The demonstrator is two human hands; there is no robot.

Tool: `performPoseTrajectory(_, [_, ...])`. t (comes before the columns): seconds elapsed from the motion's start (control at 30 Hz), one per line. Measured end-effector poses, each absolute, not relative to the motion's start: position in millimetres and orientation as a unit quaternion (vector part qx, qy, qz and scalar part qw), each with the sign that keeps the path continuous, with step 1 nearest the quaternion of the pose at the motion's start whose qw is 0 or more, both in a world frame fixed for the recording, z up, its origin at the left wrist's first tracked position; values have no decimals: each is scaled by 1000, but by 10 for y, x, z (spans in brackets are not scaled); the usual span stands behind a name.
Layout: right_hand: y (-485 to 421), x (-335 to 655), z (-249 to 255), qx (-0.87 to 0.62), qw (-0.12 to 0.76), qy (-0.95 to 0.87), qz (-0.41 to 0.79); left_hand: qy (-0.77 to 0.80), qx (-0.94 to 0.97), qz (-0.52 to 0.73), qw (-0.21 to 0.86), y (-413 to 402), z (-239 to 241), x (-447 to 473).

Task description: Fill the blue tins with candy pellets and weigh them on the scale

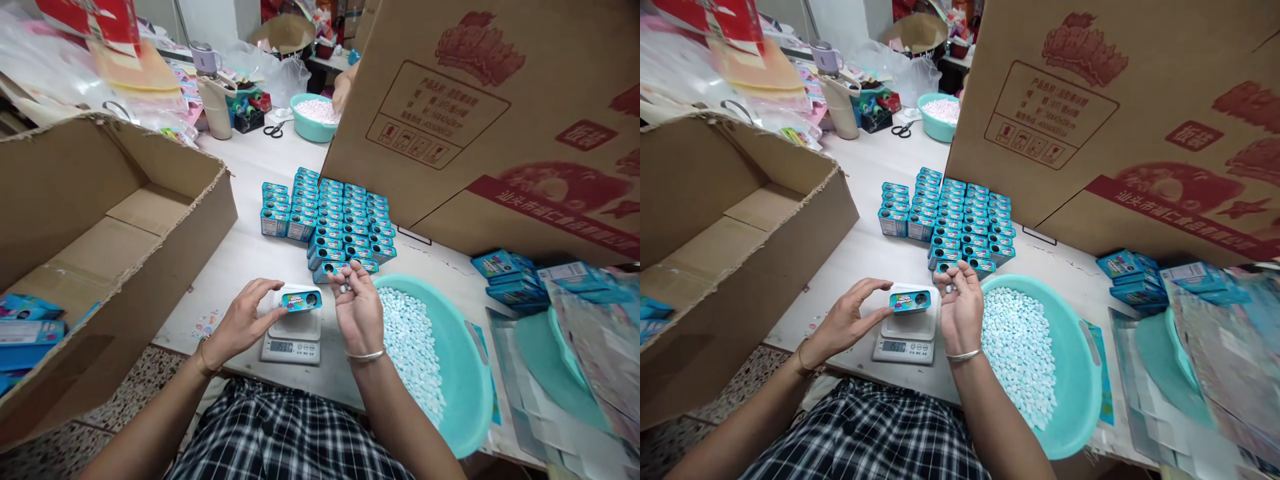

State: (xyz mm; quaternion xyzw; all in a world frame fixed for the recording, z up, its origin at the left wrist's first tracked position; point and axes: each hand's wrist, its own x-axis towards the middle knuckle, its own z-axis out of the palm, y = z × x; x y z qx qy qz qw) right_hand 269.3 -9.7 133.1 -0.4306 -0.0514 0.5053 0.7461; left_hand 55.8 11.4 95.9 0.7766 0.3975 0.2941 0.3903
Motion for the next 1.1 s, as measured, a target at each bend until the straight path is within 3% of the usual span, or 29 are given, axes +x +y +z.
performPoseTrajectory(0.23, [-175, 2918, 1365, -450, 698, -18, 556, 390, 788, 292, 375, 138, 1029, 569])
performPoseTrajectory(0.6, [-267, 2802, 1366, -451, 626, -224, 596, 361, 828, 253, 347, 109, 1066, 707])
performPoseTrajectory(0.8, [-274, 2841, 1402, -472, 590, -260, 601, 336, 897, 125, 258, 185, 1102, 1056])
performPoseTrajectory(0.97, [-302, 2870, 1397, -538, 550, -382, 512, 354, 894, 129, 241, 220, 1164, 1042])
performPoseTrajectory(1.1, [-296, 2803, 1354, -611, 404, -569, 373, 367, 882, 143, 257, 202, 1128, 937])
